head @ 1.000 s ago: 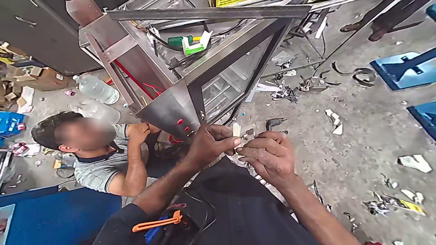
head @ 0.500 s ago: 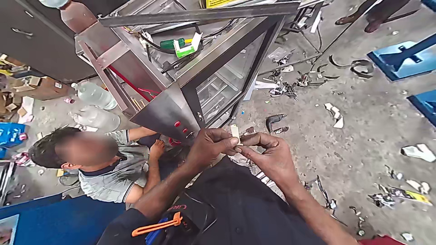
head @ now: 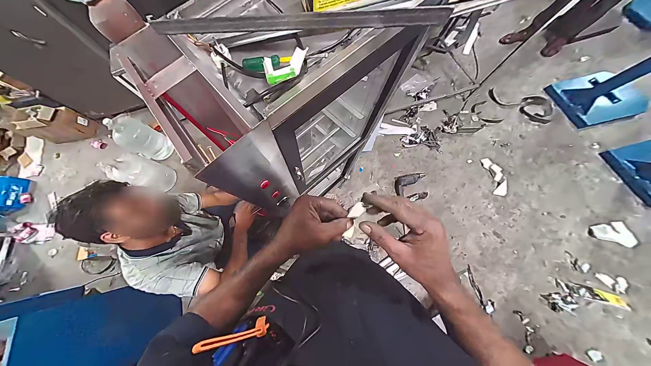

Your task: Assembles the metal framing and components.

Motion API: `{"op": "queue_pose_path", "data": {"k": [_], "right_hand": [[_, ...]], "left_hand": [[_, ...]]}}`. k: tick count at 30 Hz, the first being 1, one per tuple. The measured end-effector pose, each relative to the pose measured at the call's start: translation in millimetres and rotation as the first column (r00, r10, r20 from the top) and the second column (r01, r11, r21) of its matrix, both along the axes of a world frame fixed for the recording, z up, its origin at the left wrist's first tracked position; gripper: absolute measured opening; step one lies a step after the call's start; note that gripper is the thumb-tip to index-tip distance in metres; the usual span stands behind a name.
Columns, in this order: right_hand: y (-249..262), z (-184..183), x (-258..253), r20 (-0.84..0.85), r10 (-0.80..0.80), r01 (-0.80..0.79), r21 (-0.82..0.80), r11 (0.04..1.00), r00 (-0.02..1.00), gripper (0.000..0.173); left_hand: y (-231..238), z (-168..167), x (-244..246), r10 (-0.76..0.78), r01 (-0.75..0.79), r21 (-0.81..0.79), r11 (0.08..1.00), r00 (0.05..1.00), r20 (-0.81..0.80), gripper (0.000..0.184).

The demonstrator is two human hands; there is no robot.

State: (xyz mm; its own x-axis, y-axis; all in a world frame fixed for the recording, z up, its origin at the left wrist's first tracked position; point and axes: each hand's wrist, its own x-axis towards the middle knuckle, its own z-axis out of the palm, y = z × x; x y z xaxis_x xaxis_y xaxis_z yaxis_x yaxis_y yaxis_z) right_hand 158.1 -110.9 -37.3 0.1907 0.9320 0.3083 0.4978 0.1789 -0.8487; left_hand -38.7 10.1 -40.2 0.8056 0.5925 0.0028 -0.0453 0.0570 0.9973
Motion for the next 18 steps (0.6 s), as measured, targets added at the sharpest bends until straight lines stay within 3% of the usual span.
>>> {"op": "queue_pose_path", "data": {"k": [5, 10, 18], "right_hand": [[6.4, 11.7, 2.2, 0.326, -0.091, 0.074, 0.062, 0.995, 0.941, 0.016], [7.2, 3.7, -3.5, 0.445, -0.141, 0.07, 0.171, 0.983, 0.884, 0.013], [6.4, 3.3, -5.7, 0.532, -0.053, -0.077, 0.219, 0.973, 0.845, 0.017]], "left_hand": [[-2.8, 1.0, 1.9, -0.031, 0.036, 0.091, 0.995, 0.998, -0.052, 0.009], [-4.9, 0.1, 0.9, -0.029, 0.029, 0.026, 0.999, 0.999, -0.021, 0.008], [0.4, 6.1, -5.0, 0.015, -0.015, -0.01, 1.0, 1.0, -0.001, 0.009]]}}
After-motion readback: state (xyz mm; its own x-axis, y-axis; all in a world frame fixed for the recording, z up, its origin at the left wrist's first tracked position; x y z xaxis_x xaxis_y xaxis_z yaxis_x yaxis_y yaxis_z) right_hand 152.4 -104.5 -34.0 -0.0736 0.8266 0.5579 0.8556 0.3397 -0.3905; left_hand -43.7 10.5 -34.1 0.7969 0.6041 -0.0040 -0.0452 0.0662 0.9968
